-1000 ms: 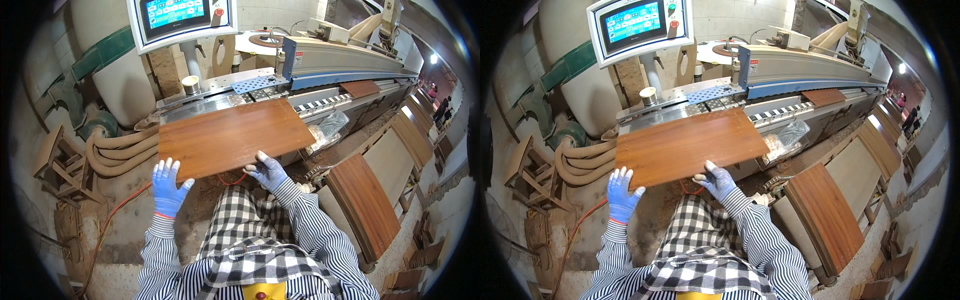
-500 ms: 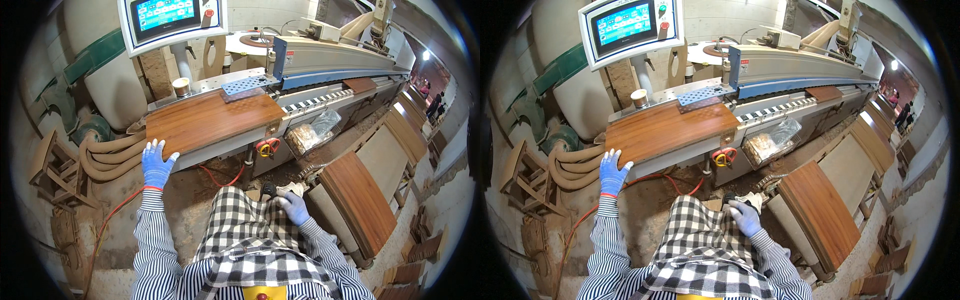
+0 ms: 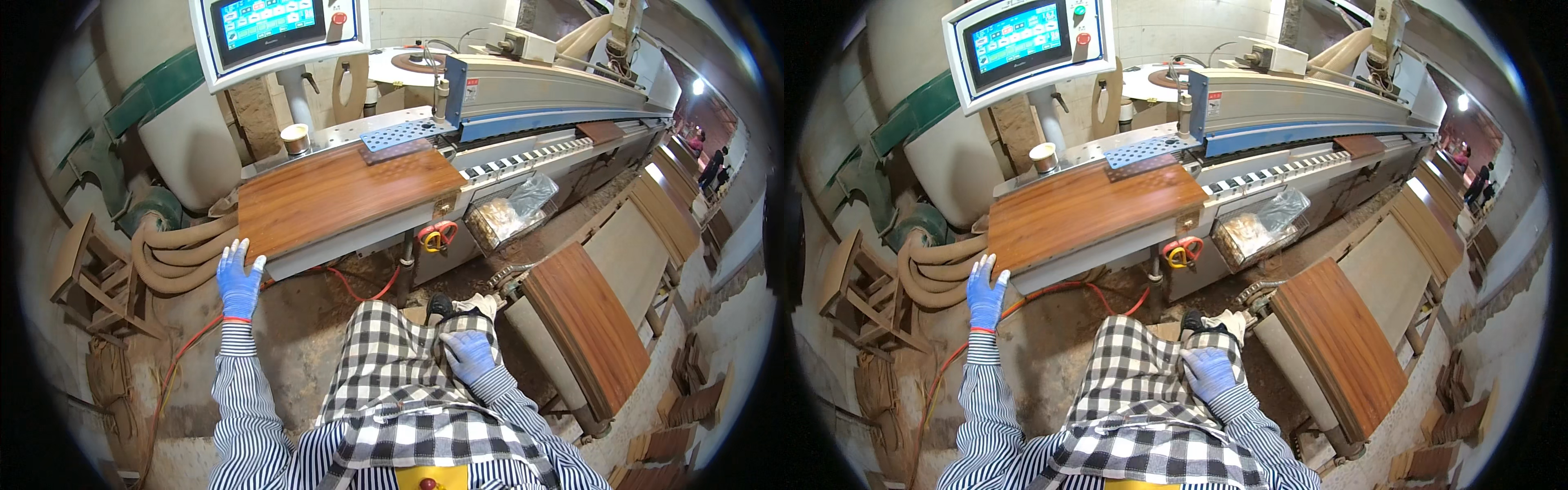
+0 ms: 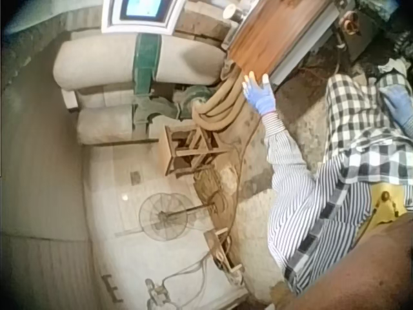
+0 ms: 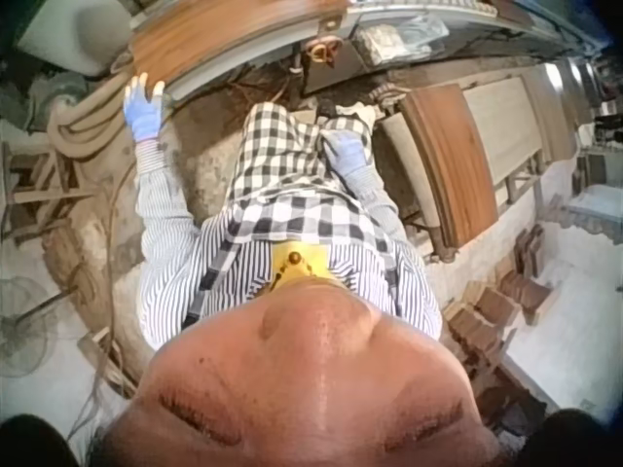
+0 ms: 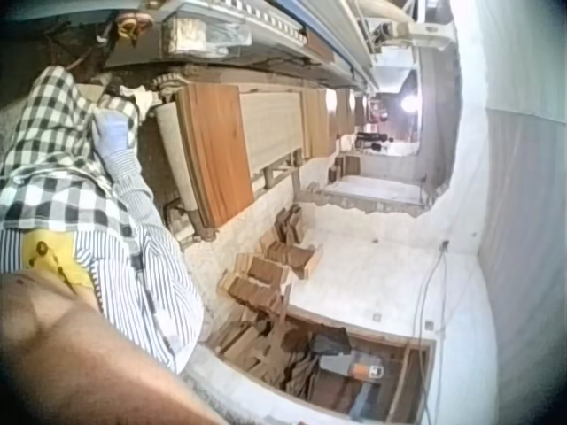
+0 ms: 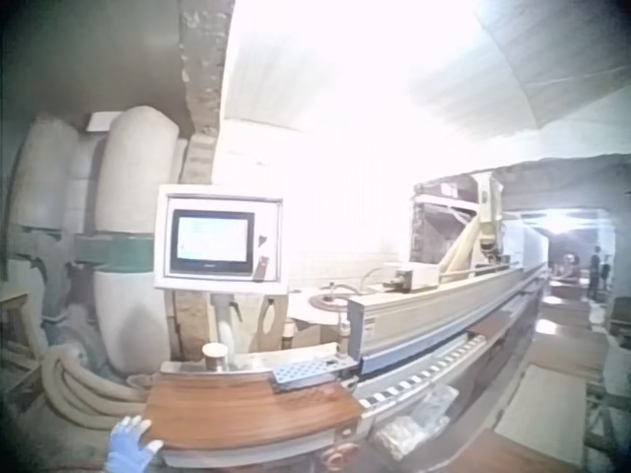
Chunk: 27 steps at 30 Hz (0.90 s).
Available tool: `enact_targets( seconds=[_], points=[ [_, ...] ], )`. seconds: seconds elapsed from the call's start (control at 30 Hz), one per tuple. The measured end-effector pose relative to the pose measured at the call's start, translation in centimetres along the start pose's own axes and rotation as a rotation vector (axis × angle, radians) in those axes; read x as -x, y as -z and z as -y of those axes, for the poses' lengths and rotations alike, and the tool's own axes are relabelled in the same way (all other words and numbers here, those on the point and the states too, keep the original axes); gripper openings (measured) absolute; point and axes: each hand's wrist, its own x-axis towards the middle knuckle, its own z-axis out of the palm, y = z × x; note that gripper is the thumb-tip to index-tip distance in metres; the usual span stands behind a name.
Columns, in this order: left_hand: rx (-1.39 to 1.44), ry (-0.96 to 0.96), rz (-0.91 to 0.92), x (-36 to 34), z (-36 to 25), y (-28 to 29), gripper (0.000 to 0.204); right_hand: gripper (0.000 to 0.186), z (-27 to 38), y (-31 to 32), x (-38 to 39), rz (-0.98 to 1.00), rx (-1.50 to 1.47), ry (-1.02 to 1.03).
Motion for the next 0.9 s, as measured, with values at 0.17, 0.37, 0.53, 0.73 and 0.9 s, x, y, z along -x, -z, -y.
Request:
enact_targets(
  seconds=[0.17, 0.37, 0.53, 0.73, 0.9],
  points=[
    [0.211, -0.001, -0.027, 0.3, 1.0, -0.4, 0.050, 0.033, -0.1, 0.0, 0.0, -0.003, -0.003, 0.007],
    [0.249, 0.026, -0.013, 0.1, 0.8, -0.4, 0.050, 0.032, 0.1, 0.1, -0.1, 0.031, -0.021, -0.041],
    [0.222, 0.000, -0.001, -0.3, 0.8, -0.2, 0.053, 0.033, 0.1, 0.0, -0.1, 0.010, -0.017, -0.023],
    [0.221, 0.050, 0.022, -1.0, -1.9, -0.2, 0.060, 0.029, 0.0, 0.0, -0.1, -0.039, -0.068, -0.038],
    [0.074, 0.018, 0.019, -2.1, -5.0, -1.8, 0.070, 0.025, -1.5, 0.6, 0.4, -0.370, -0.164, -0.164]
  ],
)
